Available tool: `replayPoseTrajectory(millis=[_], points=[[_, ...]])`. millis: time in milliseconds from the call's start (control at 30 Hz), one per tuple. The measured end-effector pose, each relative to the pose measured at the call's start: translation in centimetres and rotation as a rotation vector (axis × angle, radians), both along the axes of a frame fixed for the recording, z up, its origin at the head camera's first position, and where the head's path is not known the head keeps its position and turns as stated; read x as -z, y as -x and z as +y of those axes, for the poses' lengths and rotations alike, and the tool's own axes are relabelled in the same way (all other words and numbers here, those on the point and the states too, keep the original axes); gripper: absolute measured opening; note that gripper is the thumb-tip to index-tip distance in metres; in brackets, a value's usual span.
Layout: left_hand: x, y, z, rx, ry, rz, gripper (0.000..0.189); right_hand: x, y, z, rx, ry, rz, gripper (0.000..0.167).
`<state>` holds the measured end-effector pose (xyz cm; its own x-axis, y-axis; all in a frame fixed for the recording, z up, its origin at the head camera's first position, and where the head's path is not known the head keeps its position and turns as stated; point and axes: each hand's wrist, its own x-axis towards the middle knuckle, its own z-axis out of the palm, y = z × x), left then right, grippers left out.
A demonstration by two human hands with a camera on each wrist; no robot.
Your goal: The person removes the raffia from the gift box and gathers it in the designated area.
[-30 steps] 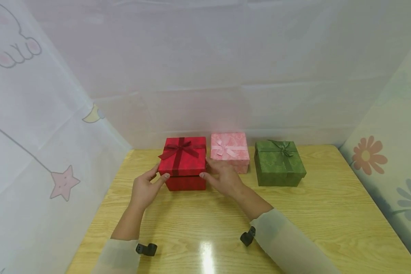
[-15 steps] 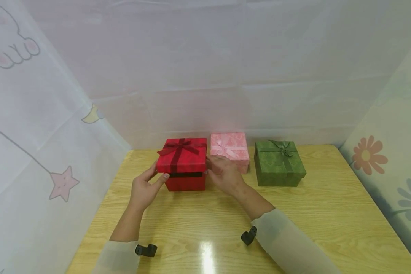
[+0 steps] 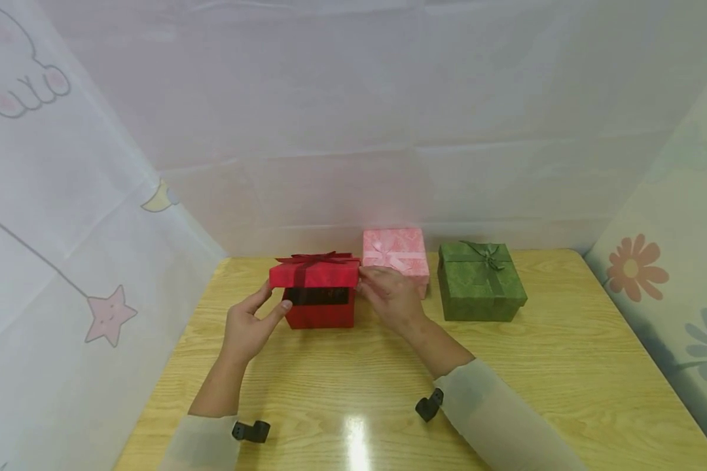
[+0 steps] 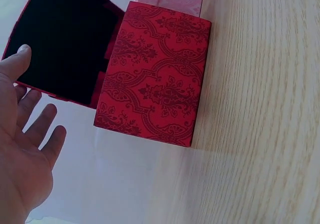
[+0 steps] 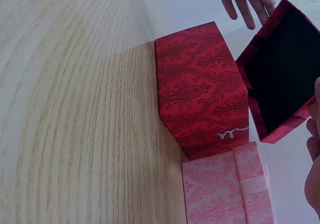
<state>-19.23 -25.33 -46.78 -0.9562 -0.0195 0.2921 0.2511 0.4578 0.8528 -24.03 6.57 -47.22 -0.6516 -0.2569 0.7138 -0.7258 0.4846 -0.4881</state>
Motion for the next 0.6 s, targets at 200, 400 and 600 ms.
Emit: replayPoseTrajectory(millis=[200, 400, 600], points=[[-0.22, -0.10, 0.09, 0.019, -0.013, 0.018, 0.064, -0.25, 0.00, -0.08, -0.024, 0.081, 0.046, 0.034], [-0.20, 0.13, 0.16, 0.061, -0.080, 0.083, 0.061, -0.56, -0.09, -0.16, -0.026, 0.118, 0.074, 0.036], [-0.93, 0.02, 0.66, 0.143, -0.169, 0.172, 0.076, -0.48, -0.04, -0.50, -0.036, 0.128, 0.118, 0.040]])
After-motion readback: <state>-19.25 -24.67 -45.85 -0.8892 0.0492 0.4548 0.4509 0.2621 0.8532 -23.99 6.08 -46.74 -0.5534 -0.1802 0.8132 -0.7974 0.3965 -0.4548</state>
